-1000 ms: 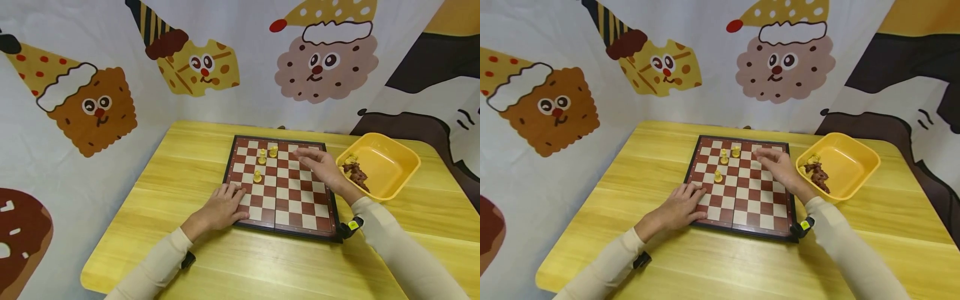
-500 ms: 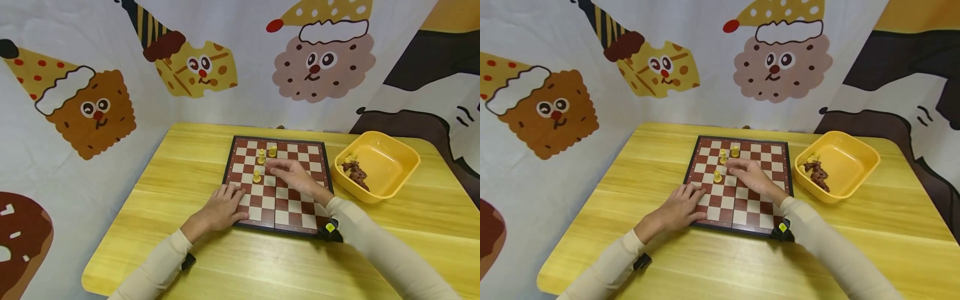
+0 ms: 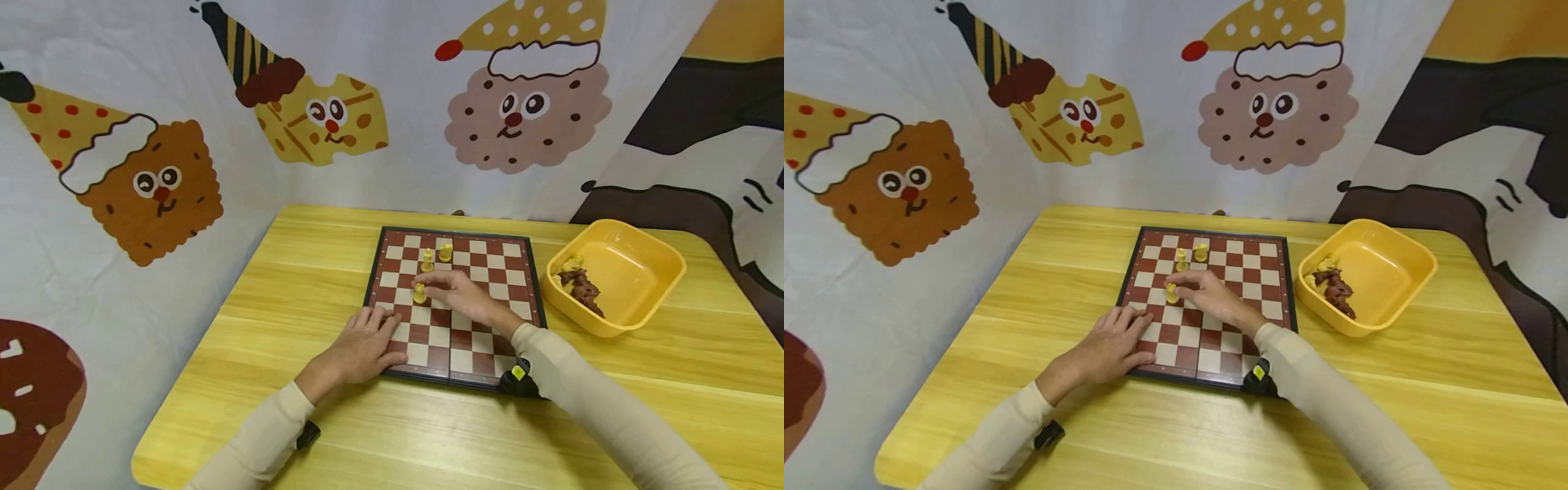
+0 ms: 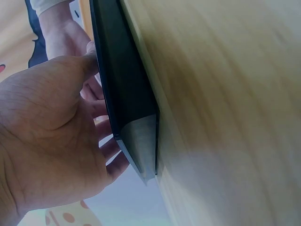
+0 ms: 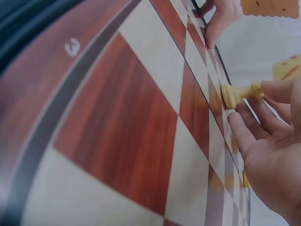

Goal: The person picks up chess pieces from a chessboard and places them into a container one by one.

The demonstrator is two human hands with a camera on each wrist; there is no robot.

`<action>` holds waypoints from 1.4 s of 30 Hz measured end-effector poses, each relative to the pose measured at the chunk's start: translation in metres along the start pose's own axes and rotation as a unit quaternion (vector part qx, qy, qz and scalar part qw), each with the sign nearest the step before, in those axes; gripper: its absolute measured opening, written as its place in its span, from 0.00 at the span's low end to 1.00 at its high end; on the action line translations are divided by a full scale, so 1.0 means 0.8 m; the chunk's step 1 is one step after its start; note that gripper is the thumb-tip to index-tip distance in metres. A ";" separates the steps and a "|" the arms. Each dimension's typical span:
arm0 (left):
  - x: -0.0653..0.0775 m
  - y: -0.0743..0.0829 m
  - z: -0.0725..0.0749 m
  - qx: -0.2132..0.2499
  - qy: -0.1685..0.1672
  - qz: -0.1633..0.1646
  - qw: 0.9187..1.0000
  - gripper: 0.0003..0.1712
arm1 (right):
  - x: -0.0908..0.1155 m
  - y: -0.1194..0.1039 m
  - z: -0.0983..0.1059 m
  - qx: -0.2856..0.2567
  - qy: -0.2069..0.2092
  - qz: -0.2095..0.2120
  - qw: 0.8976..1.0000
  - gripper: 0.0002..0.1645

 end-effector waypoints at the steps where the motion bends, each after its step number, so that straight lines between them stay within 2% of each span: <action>1: 0.000 0.000 0.000 0.000 0.001 0.000 1.000 0.43 | -0.001 -0.001 -0.002 0.004 -0.003 0.002 1.000 0.21; 8: 0.001 0.003 0.002 -0.002 0.000 -0.003 1.000 0.43 | -0.002 -0.002 -0.004 0.045 0.000 0.006 0.999 0.20; 13: 0.000 0.001 0.000 0.004 -0.001 0.003 1.000 0.43 | -0.002 -0.001 -0.005 0.056 0.005 0.004 0.998 0.19; 22: 0.001 0.000 -0.001 0.012 0.004 0.002 1.000 0.43 | -0.004 -0.004 -0.002 0.061 0.026 0.018 0.998 0.19; 33: 0.001 0.002 0.000 0.001 0.010 -0.002 1.000 0.43 | 0.001 -0.007 0.002 0.051 0.037 0.012 0.998 0.19; 38: 0.001 -0.001 -0.003 0.006 0.007 0.002 1.000 0.43 | 0.001 -0.013 0.012 0.029 0.061 -0.005 0.998 0.20; 42: 0.000 -0.003 -0.006 0.008 0.007 0.002 1.000 0.43 | -0.001 -0.015 0.023 0.030 0.078 0.001 0.997 0.21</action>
Point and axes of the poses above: each hand's wrist, its own x-axis away from the middle knuckle, its own z-axis out of the back of the hand, y = z × x, the point moved 7 cm from there along -x, towards the middle knuckle, and after that the axes turned 8 degrees about x, right-handed, at the moved point
